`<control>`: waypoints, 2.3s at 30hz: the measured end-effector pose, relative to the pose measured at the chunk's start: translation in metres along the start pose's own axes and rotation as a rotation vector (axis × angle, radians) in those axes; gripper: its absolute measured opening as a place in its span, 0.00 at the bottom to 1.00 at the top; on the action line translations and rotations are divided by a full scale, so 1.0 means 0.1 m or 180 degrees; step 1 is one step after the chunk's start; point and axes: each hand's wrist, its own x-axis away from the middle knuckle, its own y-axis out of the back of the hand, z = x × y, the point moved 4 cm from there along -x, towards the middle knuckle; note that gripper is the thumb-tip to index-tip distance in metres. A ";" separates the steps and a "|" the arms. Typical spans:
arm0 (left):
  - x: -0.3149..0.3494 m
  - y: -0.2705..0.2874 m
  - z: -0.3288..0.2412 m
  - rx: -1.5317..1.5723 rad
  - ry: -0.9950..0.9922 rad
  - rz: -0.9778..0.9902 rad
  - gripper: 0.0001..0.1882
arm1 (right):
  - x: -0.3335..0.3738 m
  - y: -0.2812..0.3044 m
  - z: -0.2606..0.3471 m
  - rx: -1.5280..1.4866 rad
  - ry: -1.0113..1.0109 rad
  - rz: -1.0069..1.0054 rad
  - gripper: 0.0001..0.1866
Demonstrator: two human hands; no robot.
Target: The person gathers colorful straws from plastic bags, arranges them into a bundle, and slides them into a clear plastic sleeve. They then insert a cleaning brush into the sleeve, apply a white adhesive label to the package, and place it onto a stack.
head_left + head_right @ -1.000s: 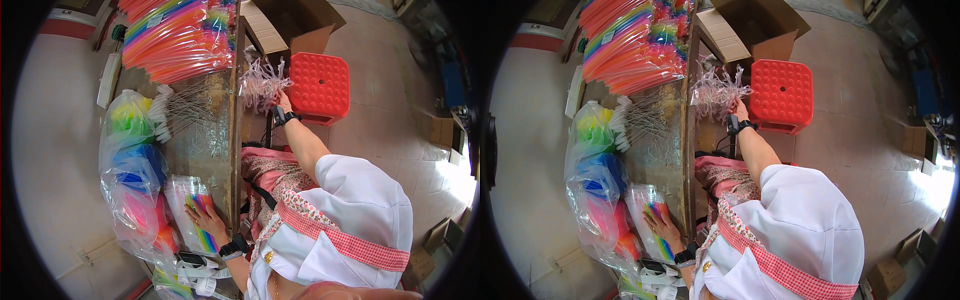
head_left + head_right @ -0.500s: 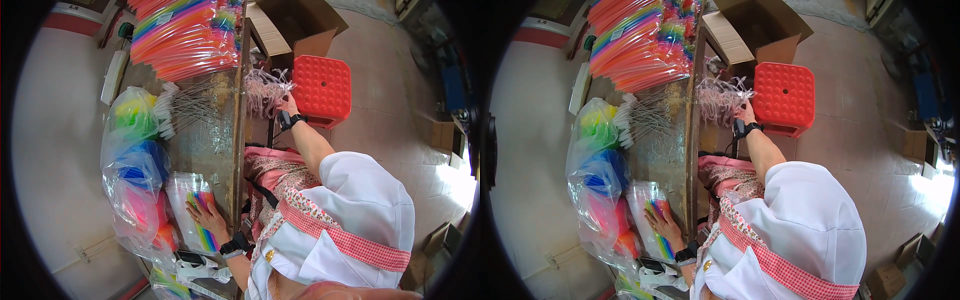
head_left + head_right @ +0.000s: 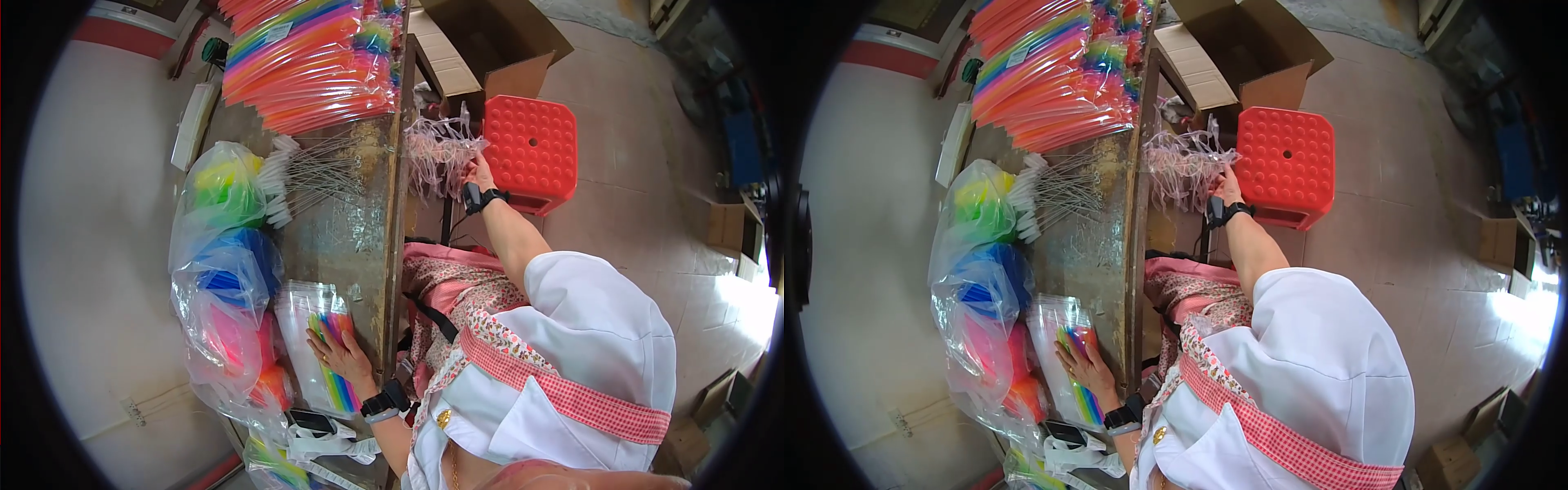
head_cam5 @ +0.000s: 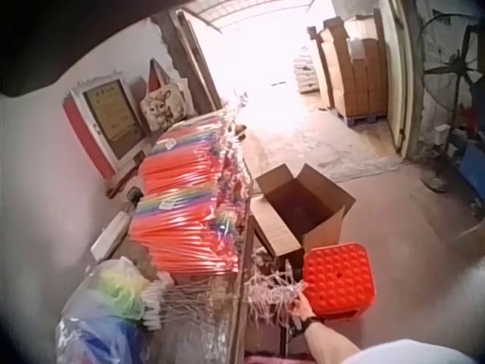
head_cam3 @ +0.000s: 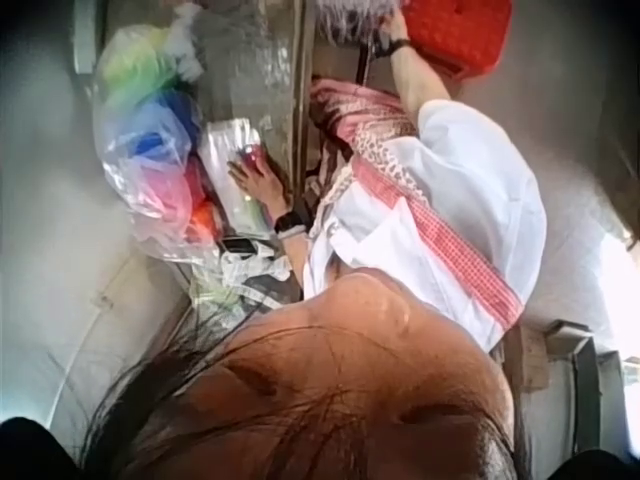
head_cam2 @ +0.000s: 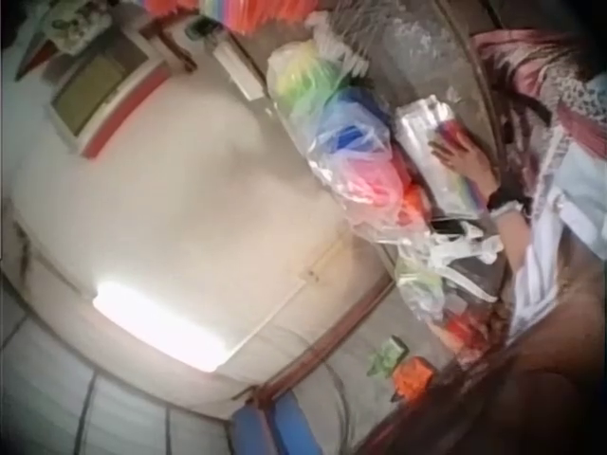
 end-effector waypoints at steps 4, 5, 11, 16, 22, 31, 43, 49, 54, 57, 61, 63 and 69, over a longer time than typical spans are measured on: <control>0.01 0.01 0.01 -0.0003 0.0026 0.0020 0.29 | -0.03 -0.09 0.04 0.0289 0.0590 -0.0140 0.24; 0.02 0.01 0.01 -0.0001 0.0040 0.0030 0.29 | -0.03 -0.08 0.07 0.0417 0.0826 -0.0232 0.22; -0.01 0.01 -0.02 0.0048 0.0044 0.0008 0.30 | -0.08 -0.10 0.02 0.0605 0.0530 -0.0244 0.23; 0.00 0.00 0.03 0.0035 0.0027 -0.0028 0.29 | 0.12 0.15 -0.09 0.0156 -0.0096 0.0063 0.35; 0.01 0.00 0.03 0.0021 -0.0037 -0.0111 0.29 | 0.19 0.70 -0.08 -0.0033 -0.0385 -0.0227 0.48; -0.01 0.01 -0.08 0.0123 -0.0019 -0.0070 0.30 | 0.48 0.62 -0.01 0.1260 -0.0307 -0.0823 0.39; 0.03 -0.02 0.16 0.1209 0.0089 -0.0695 0.28 | 2.41 -1.45 -0.11 0.5065 -0.0563 0.2374 0.07; 0.11 0.08 0.04 0.0753 0.0141 -0.0409 0.20 | 3.07 -2.94 -1.72 0.5772 0.1046 0.5140 0.10; 0.06 0.13 -0.05 0.0767 0.0049 -0.0563 0.20 | 2.42 -3.11 -2.88 0.7486 0.2822 0.5130 0.17; 0.06 0.10 -0.04 0.0730 0.0053 -0.0547 0.20 | 2.26 -3.25 -3.09 0.7656 0.2693 0.5408 0.16; 0.07 0.10 0.00 0.0720 0.0112 -0.0542 0.20 | 2.46 -3.32 -3.12 0.7584 0.1051 0.5092 0.14; 0.05 0.10 0.00 0.0771 0.0117 -0.0570 0.21 | 2.56 -3.32 -3.09 0.7451 0.0346 0.4811 0.13; 0.08 0.09 0.03 0.0870 0.0122 -0.0621 0.21 | 2.72 -2.93 -2.68 0.7488 0.0040 0.4050 0.19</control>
